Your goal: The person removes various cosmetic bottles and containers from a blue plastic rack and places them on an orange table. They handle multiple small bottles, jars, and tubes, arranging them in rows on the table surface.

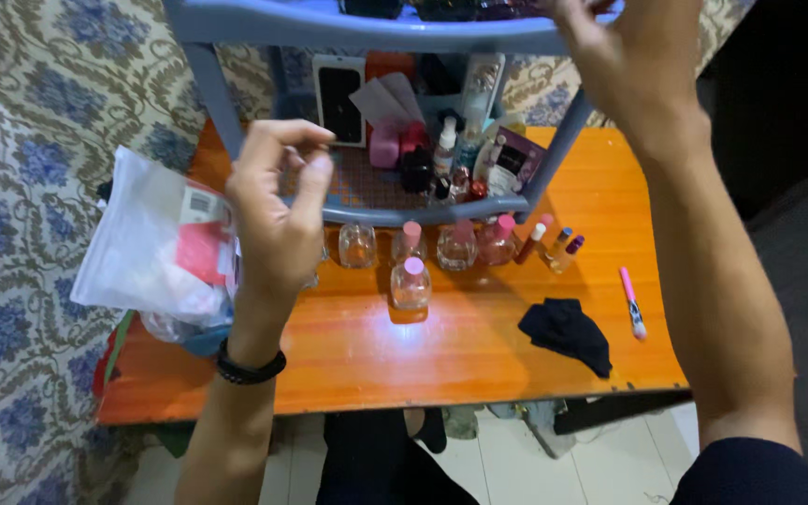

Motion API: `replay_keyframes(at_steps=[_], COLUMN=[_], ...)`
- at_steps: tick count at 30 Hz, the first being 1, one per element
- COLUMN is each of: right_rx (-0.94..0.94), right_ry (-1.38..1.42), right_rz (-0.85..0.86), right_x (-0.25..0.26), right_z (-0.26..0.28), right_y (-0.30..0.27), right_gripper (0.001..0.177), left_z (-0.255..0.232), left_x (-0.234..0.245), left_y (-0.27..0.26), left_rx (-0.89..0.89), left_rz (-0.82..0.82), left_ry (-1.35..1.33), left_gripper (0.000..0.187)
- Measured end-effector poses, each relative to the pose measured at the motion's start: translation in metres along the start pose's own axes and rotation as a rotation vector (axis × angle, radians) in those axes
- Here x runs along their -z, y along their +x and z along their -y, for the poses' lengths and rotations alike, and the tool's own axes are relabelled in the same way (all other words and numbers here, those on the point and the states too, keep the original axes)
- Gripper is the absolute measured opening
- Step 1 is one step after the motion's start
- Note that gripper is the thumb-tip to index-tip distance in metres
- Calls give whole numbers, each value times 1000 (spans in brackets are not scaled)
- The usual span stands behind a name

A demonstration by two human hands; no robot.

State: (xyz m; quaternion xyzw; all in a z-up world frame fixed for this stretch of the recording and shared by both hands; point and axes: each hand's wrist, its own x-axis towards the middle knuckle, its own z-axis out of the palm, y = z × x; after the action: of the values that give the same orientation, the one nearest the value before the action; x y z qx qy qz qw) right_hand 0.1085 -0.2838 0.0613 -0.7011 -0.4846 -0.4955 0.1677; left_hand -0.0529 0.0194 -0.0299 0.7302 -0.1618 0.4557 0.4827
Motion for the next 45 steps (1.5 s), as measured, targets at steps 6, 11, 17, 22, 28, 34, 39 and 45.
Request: replay_keyframes(at_steps=[6, 11, 17, 22, 28, 34, 39, 45], right_rx=[-433, -610, -626, -936, -949, -1031, -971, -1018], right_ry=[174, 206, 49, 64, -32, -43, 32, 173], right_rz=[269, 427, 578, 703, 679, 755, 715, 536], right_x=[6, -4, -14, -3, 16, 27, 21, -7], right_z=[37, 48, 68, 91, 95, 97, 97, 90], right_y=[-46, -75, -96, -125, -160, -174, -172, -157], right_gripper=[11, 16, 15, 17, 22, 24, 23, 22], left_z=[-3, 4, 13, 16, 17, 7, 9, 36], left_x=[-27, -35, -44, -50, -69, -93, -106, -129], left_y=[-24, -43, -58, -69, -88, -116, -114, -84], left_rx=[20, 42, 136, 129, 102, 79, 91, 125], left_rz=[117, 177, 247, 299, 317, 291, 313, 366], left_ry=[42, 65, 129, 153, 226, 249, 224, 299], left_gripper=[5, 5, 6, 7, 6, 8, 11, 13])
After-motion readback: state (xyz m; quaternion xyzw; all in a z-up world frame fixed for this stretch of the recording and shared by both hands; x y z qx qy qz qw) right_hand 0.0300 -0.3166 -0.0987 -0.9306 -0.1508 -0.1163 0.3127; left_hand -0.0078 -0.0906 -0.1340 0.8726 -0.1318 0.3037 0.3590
